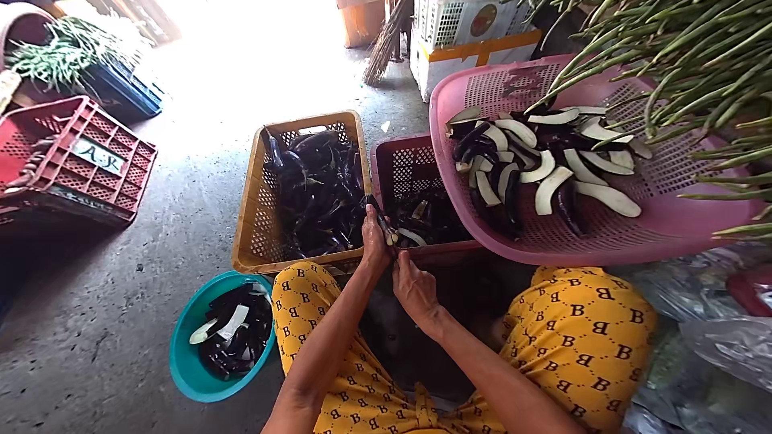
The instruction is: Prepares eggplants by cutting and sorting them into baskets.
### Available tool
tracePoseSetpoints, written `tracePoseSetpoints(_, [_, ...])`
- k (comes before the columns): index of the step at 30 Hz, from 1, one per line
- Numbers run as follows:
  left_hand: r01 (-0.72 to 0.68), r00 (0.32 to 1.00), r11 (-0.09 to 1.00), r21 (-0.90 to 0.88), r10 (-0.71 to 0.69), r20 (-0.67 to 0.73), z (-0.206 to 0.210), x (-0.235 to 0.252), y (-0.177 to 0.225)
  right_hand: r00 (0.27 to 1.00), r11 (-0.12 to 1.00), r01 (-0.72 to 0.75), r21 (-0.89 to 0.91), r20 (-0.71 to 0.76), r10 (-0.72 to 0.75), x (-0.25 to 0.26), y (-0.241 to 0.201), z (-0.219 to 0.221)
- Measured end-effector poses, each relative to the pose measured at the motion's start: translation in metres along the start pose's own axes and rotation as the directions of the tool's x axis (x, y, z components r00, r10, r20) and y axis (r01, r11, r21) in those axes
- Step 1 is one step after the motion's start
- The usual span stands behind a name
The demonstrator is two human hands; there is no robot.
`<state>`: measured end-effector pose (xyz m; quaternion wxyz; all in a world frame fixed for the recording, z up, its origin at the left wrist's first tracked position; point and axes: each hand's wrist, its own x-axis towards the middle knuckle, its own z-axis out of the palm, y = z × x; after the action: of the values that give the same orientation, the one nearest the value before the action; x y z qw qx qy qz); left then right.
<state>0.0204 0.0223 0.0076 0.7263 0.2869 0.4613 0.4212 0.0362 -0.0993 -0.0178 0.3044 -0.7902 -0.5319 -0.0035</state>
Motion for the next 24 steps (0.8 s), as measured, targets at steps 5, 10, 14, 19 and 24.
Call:
tracePoseSetpoints(5, [0.029,0.999,1.000,-0.002,-0.029,-0.019,0.003,-0.004,-0.004,0.996,0.999,-0.051,0.003,0.069,0.051,0.005,-0.001,0.001])
tracePoseSetpoints(10, [0.056,0.998,0.998,-0.028,-0.056,-0.007,0.002,-0.008,-0.011,0.980,0.995,-0.099,-0.002,0.173,0.098,0.010,0.002,0.003])
tracePoseSetpoints(14, [0.073,0.996,0.996,-0.055,-0.070,0.053,-0.008,0.009,0.005,1.000,1.000,0.002,0.022,0.024,-0.003,0.010,0.003,0.003])
tracePoseSetpoints(19, [-0.013,0.999,1.000,-0.002,0.013,0.030,-0.011,0.015,0.004,0.998,0.999,0.041,0.007,-0.041,-0.041,0.004,0.002,0.006])
tracePoseSetpoints(24, [0.012,0.997,0.999,-0.046,-0.016,-0.079,0.000,-0.001,-0.001,0.998,0.999,-0.028,0.032,0.050,0.026,0.006,0.003,0.010])
